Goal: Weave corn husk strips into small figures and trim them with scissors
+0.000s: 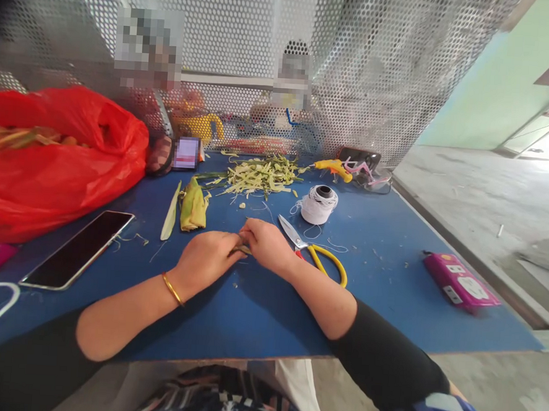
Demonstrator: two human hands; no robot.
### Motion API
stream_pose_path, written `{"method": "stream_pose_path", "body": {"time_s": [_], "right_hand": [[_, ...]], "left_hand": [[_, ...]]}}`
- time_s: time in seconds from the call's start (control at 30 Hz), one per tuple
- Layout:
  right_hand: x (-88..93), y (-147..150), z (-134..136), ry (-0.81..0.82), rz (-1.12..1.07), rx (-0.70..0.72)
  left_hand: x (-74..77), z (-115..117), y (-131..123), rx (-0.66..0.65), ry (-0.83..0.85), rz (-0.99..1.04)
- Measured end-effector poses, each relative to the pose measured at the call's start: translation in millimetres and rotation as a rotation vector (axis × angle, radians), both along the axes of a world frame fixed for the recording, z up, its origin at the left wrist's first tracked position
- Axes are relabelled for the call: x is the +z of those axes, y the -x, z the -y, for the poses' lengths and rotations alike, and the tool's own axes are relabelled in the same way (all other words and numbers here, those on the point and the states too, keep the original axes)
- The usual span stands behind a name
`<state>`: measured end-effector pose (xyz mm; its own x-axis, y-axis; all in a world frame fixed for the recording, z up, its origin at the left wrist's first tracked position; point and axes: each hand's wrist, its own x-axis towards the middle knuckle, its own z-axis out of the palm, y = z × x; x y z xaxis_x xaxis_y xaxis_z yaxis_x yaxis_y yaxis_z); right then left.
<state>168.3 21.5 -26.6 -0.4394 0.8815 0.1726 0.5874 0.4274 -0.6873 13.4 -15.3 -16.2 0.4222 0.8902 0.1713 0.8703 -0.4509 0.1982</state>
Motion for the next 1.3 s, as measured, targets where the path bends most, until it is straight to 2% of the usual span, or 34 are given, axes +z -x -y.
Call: {"method": "stream_pose_path", "body": {"time_s": [0.13, 0.23, 0.3, 0.47, 0.53, 0.67, 0.8, 0.9, 1.1, 1.3], "right_hand": [[3.1, -4, -4, 0.043, 0.048, 0.106], [5.4, -8, -5, 0.003, 0.083, 0.160], [5.9, -8, -6, -0.023, 0.108, 0.181], [5.7, -8, -4, -0.050, 0.160, 0.216], [5.4, -8, -4, -0.050, 0.175, 0.218], [5.0, -8, -4, -0.066, 0.206, 0.222], [4.5, -9, -5, -0.084, 0.206, 0.231], [3.4, -9, -6, -0.105, 0.200, 0.252], [2.9, -10, -7, -0.145, 0.186, 0.302], [5.1, -9, -6, -0.059, 0.136, 0.324]], "left_hand": [[1.3, -14, 10, 0.030, 0.208, 0.235], [1.6, -23, 17, 0.015, 0.267, 0.323], [1.7, -25, 20, 0.008, 0.237, 0.283], [3.9, -27, 27, -0.006, 0.122, 0.041], [4.4, -29, 29, -0.007, 0.109, 0.043], [0.2, -34, 25, 0.035, 0.208, 0.294], [-8.2, -34, 15, 0.145, 0.562, 0.706], [-10.6, -32, 10, 0.235, 0.720, 0.929], [-7.1, -30, 9, 0.265, 0.791, 1.026], [-7.4, -29, 10, 0.234, 0.867, 1.068]]}}
